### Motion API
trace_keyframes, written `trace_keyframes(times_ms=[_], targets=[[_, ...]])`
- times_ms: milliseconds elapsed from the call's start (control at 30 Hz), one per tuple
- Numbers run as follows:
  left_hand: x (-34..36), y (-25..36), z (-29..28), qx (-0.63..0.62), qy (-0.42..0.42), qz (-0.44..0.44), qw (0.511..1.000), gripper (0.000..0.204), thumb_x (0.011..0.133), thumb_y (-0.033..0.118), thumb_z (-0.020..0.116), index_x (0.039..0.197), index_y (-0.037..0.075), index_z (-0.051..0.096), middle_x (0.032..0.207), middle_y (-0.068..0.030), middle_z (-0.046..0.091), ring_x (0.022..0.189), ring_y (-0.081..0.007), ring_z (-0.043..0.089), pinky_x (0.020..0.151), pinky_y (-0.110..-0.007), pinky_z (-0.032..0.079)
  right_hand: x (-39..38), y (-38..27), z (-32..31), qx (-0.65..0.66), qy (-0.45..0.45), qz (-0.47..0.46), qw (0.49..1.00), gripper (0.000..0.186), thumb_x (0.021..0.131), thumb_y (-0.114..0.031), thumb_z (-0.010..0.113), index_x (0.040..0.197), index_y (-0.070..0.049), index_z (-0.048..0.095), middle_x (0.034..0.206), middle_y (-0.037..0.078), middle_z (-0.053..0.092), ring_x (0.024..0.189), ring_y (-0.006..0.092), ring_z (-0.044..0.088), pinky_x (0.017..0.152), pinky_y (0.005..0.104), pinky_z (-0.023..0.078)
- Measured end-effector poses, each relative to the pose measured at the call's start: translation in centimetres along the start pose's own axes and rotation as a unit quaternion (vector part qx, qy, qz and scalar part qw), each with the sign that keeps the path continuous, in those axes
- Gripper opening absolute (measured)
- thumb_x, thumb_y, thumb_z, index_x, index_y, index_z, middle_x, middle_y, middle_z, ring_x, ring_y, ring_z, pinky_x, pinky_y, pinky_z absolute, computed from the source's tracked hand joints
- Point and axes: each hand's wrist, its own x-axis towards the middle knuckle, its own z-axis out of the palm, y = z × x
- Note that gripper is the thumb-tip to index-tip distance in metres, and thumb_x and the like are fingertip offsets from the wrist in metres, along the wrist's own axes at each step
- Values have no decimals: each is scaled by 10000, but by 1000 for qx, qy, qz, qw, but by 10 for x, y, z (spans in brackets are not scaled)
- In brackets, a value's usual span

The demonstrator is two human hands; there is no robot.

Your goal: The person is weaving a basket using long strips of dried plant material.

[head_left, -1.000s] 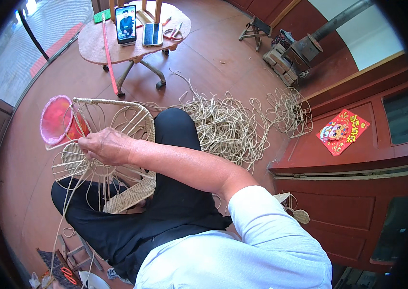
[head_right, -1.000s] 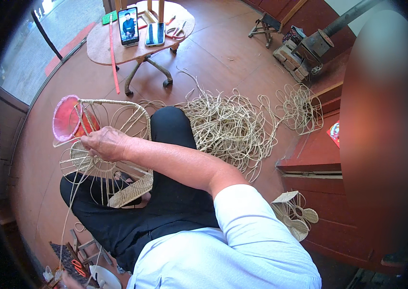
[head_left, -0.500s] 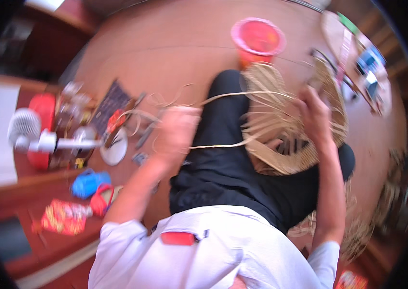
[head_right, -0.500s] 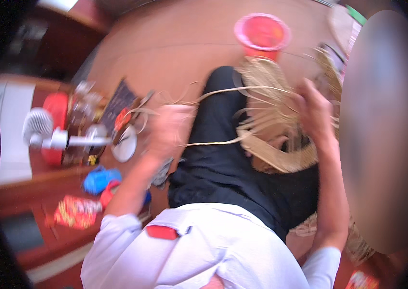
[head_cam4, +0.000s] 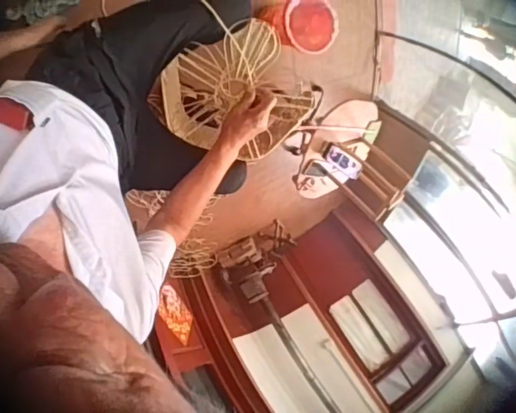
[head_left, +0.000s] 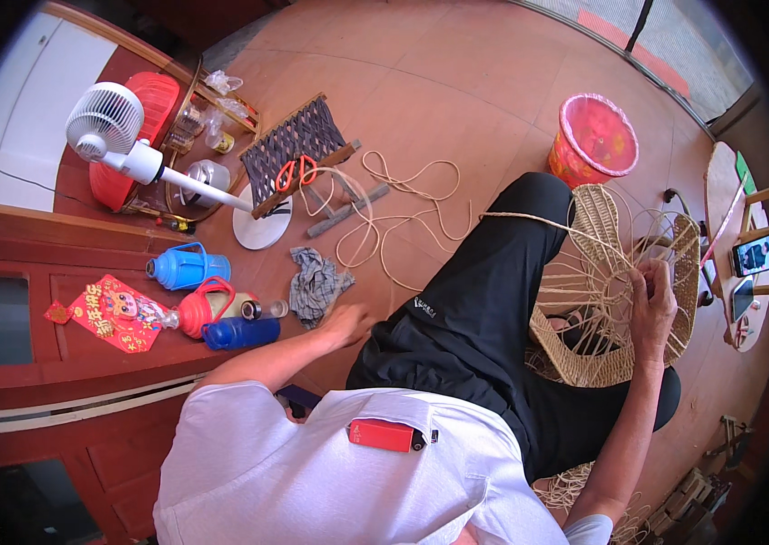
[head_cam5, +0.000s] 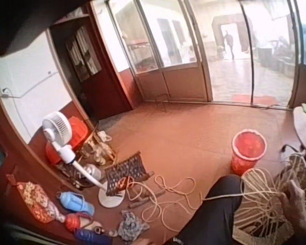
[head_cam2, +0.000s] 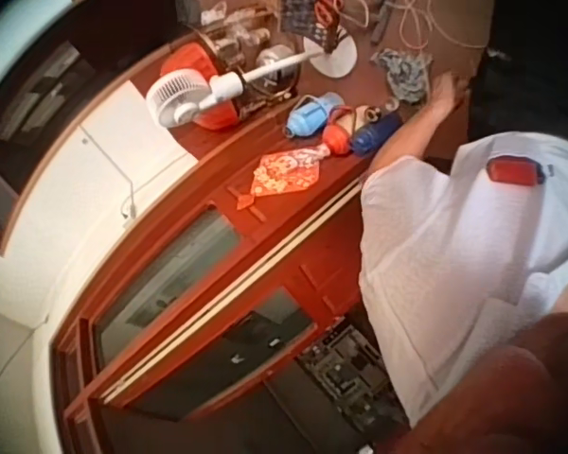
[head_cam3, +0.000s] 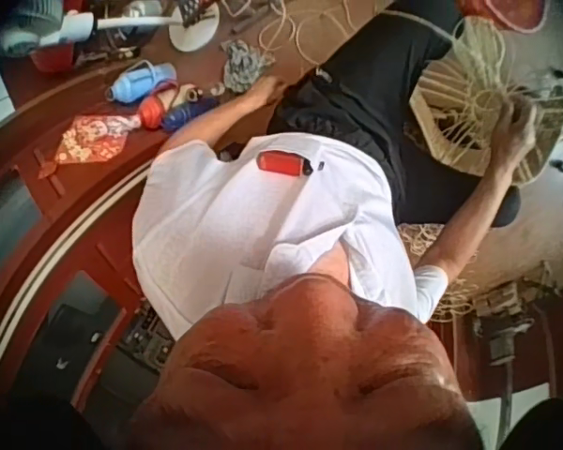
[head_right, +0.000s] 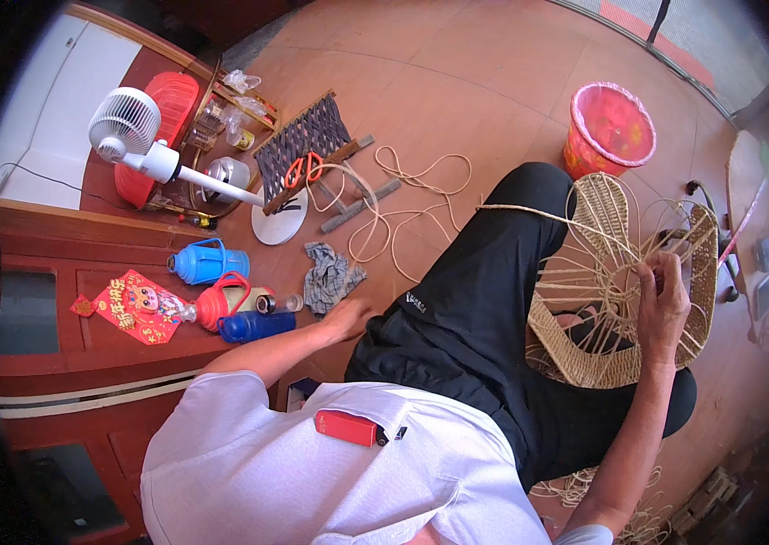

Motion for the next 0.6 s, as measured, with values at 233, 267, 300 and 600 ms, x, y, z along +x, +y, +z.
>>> trace_keyframes(times_ms=[233, 267, 300, 600], targets=[[34, -59, -19, -4, 233, 78, 969, 212, 1067, 215, 645, 1030, 23, 727, 1020, -254, 747, 1000, -500, 720, 861, -605, 564, -2, 8, -2, -8, -5, -15, 1000, 197, 1096, -147, 774, 1183, -43, 631, 957, 78, 673, 839, 186, 623, 783, 350, 548], [52, -42, -55, -53, 335, 90, 936, 239, 1098, 233, 611, 1015, 24, 692, 1004, -245, 720, 974, -497, 690, 834, -604, 533, -5, 9, -5, -15, -6, -10, 1000, 191, 1098, -142, 771, 1182, -42, 632, 961, 66, 666, 845, 171, 618, 785, 337, 544], [65, -19, -95, -99, 394, 53, 912, 246, 1113, 247, 600, 1047, 24, 681, 1015, -246, 707, 978, -503, 687, 846, -614, 527, -7, 10, -9, -23, -7, -8, 1000, 191, 1098, -142, 771, 1182, -42, 632, 961, 66, 666, 845, 171, 618, 785, 337, 544], [175, -93, -256, -3, 341, -227, 912, 454, 1032, 396, 737, 1279, 14, 730, 1307, -288, 764, 1257, -469, 723, 1072, -560, 564, -1, 5, 0, 31, -41, 50, 997, 121, 1131, -106, 727, 1145, -29, 634, 981, -9, 629, 907, 81, 565, 852, 248, 499]])
